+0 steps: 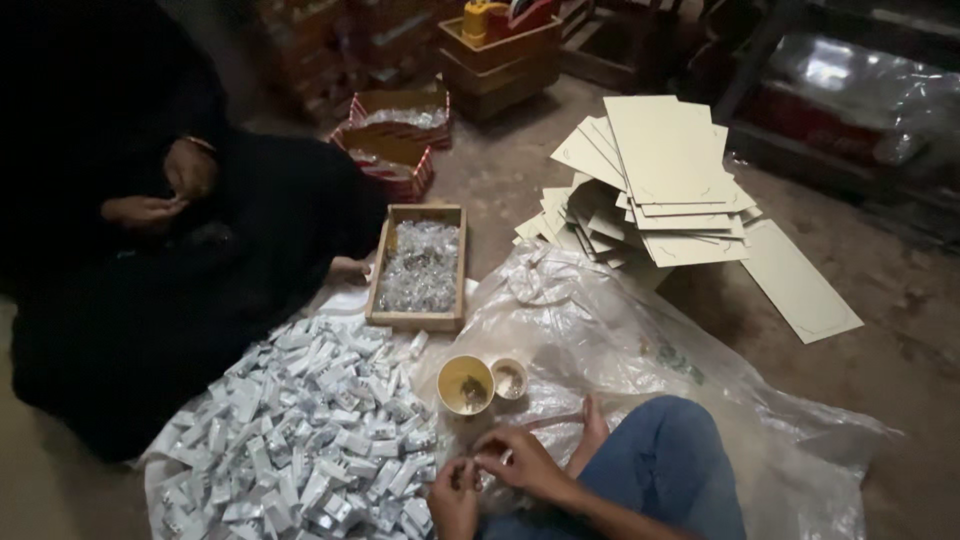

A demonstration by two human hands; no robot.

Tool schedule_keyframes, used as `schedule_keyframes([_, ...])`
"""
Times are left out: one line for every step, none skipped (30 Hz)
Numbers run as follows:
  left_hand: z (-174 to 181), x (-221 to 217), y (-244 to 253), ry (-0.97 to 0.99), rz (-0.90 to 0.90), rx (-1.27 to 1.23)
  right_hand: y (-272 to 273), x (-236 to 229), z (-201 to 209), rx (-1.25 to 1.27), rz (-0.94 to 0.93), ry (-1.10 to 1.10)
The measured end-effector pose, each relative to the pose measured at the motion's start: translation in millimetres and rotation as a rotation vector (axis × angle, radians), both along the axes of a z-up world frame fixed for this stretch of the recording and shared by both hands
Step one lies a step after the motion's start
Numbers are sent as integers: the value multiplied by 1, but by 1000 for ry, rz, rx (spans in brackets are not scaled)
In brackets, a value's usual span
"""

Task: The person sits on the floor and repeatedly picks up small white electronic components, attaching small metallic parts to them by hand. They place the finished units into a nearby container while another person works alongside them.

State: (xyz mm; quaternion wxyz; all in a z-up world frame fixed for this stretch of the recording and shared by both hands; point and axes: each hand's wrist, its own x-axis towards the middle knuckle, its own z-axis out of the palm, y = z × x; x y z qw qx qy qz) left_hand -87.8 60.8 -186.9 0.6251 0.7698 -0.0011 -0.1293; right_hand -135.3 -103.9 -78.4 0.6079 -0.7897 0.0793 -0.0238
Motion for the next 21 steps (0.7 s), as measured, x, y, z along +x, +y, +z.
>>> schedule_keyframes([-4, 5, -5, 50, 11, -25, -3, 2, 2, -21, -1, -4])
schedule_keyframes([-6, 5, -6, 105, 26, -48, -3, 3, 3, -39, 2, -4])
schedule_keyframes([-6, 8, -7, 159, 41, -70, -4, 5, 3, -57, 5, -4])
schedule_keyframes([-5, 7, -6, 100, 29, -40, -3, 6, 3, -50, 18, -1])
schedule_keyframes([-3, 5, -4, 42, 17, -9, -3, 6, 2, -44, 31, 1])
schedule_keyframes([2, 4, -3, -16, 4, 22, -4, 7, 2, -37, 43, 5])
schedule_keyframes([9, 1, -2, -43, -5, 48, -4, 7, 1, -29, 46, -68])
schedule_keyframes([18, -5, 2, -67, -17, 76, 0, 1, 2, -18, 47, -138])
schedule_keyframes([29, -8, 3, -90, -29, 104, 1, -3, 3, -8, 48, -208])
schedule_keyframes([40, -3, 1, -88, -21, 109, -1, 2, 3, 12, 15, -152])
schedule_keyframes([50, 1, -1, -85, -13, 114, -3, 9, 2, 32, -17, -96])
schedule_keyframes([59, -2, -1, -72, -6, 121, -3, 6, 0, 54, -50, -29])
schedule_keyframes([67, 1, -4, -128, -17, 150, -6, 9, -4, -24, -35, -35])
schedule_keyframes([74, -5, -1, -164, -22, 190, -3, 5, -8, -90, -10, -21])
schedule_keyframes([79, -5, -2, -170, -41, 197, -2, 3, -12, -155, 18, -7])
schedule_keyframes([84, -10, 2, -154, -52, 221, 0, -2, -16, -176, 14, -54])
schedule_keyframes([86, -8, 1, -248, -59, 210, -1, -2, -19, -197, 10, -101])
schedule_keyframes([87, -10, 1, -285, -36, 268, -1, -1, -23, -136, 30, -149])
schedule_keyframes([86, -8, 1, -210, -86, 242, -3, -1, -27, -124, -10, -120])
schedule_keyframes([86, -9, -3, -188, -41, 217, -7, -1, -31, 28, 17, -149])
schedule_keyframes([87, -13, -1, -356, -34, 197, -9, -10, -31, 69, 44, -79])
